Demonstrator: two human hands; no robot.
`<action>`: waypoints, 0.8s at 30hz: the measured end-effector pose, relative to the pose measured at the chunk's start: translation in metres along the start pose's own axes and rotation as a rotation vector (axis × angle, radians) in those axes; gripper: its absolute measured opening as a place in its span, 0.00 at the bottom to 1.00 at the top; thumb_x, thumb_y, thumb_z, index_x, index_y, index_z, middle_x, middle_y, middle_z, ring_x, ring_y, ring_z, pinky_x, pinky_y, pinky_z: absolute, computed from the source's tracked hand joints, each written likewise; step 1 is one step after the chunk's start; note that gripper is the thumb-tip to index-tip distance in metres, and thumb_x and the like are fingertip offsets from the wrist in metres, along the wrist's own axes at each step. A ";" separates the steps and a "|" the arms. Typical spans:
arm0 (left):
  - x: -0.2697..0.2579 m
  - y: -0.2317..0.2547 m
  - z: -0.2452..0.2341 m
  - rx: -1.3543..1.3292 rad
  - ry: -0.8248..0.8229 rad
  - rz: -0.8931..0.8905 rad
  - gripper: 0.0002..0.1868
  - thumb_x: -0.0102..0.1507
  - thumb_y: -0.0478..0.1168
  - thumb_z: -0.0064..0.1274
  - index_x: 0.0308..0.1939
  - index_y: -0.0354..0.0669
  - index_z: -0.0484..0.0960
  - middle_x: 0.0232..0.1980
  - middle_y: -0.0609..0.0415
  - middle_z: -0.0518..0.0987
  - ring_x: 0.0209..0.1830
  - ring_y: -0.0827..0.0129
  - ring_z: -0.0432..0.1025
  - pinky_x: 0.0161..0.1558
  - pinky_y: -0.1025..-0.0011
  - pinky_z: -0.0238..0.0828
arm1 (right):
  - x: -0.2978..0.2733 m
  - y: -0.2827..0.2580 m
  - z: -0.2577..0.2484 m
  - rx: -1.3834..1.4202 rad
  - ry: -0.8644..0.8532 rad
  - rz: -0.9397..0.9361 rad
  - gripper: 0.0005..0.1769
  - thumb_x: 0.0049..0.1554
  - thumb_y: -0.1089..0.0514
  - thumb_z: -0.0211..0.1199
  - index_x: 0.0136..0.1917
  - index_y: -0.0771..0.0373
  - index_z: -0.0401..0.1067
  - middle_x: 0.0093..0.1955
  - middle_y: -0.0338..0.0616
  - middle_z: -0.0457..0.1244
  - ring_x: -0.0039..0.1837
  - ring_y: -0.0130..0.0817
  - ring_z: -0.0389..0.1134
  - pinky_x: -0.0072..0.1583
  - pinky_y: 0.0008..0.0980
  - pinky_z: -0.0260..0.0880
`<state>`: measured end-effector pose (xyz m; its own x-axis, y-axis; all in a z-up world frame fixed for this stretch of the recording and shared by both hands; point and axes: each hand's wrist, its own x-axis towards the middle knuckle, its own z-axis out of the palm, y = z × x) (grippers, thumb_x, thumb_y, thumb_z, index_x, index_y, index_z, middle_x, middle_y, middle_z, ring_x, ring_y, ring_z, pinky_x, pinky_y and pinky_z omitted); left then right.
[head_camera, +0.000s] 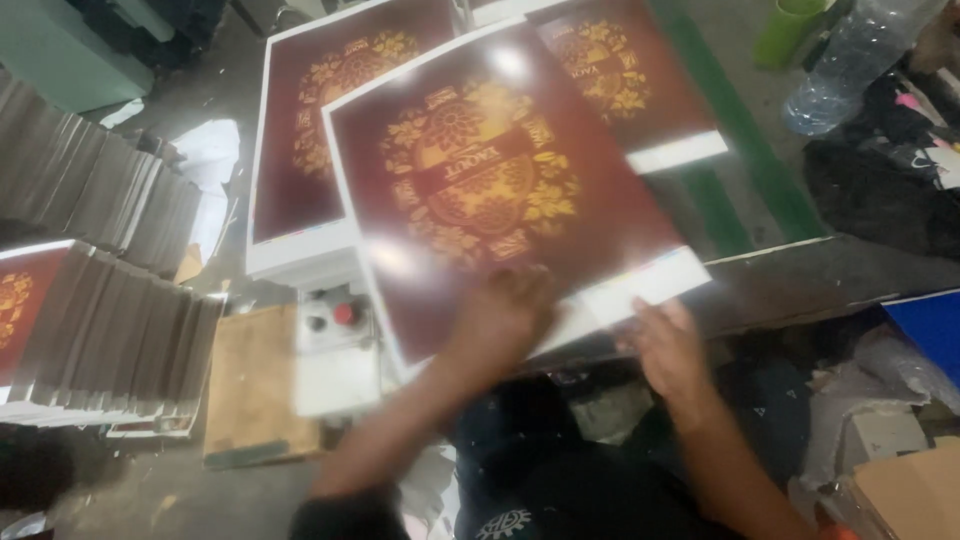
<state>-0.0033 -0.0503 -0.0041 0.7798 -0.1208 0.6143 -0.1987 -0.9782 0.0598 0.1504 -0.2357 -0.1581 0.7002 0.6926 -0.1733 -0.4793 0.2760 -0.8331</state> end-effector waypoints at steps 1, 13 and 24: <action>0.000 -0.013 -0.010 0.063 -0.091 -0.085 0.11 0.59 0.43 0.59 0.36 0.40 0.78 0.39 0.45 0.80 0.37 0.52 0.76 0.42 0.55 0.72 | -0.003 -0.004 -0.007 0.015 0.041 -0.053 0.16 0.63 0.57 0.57 0.63 0.63 0.65 0.47 0.45 0.66 0.40 0.32 0.70 0.39 0.31 0.69; -0.084 -0.219 -0.008 0.430 -0.153 -0.243 0.36 0.54 0.59 0.64 0.57 0.35 0.81 0.63 0.41 0.79 0.59 0.49 0.77 0.58 0.58 0.72 | -0.047 -0.023 -0.139 -0.167 0.358 -0.233 0.15 0.67 0.60 0.55 0.65 0.66 0.64 0.50 0.45 0.65 0.45 0.30 0.66 0.44 0.28 0.68; -0.060 -0.213 -0.046 0.186 -0.326 -0.351 0.12 0.62 0.51 0.63 0.41 0.49 0.87 0.37 0.51 0.86 0.32 0.54 0.79 0.37 0.56 0.75 | -0.065 -0.024 -0.195 -0.232 0.584 -0.073 0.18 0.66 0.61 0.56 0.68 0.66 0.64 0.56 0.48 0.67 0.49 0.34 0.71 0.46 0.30 0.69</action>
<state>-0.0350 0.1728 -0.0169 0.9310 0.2030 0.3033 0.1941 -0.9792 0.0596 0.2199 -0.4172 -0.2293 0.9313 0.1819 -0.3155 -0.3384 0.1118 -0.9343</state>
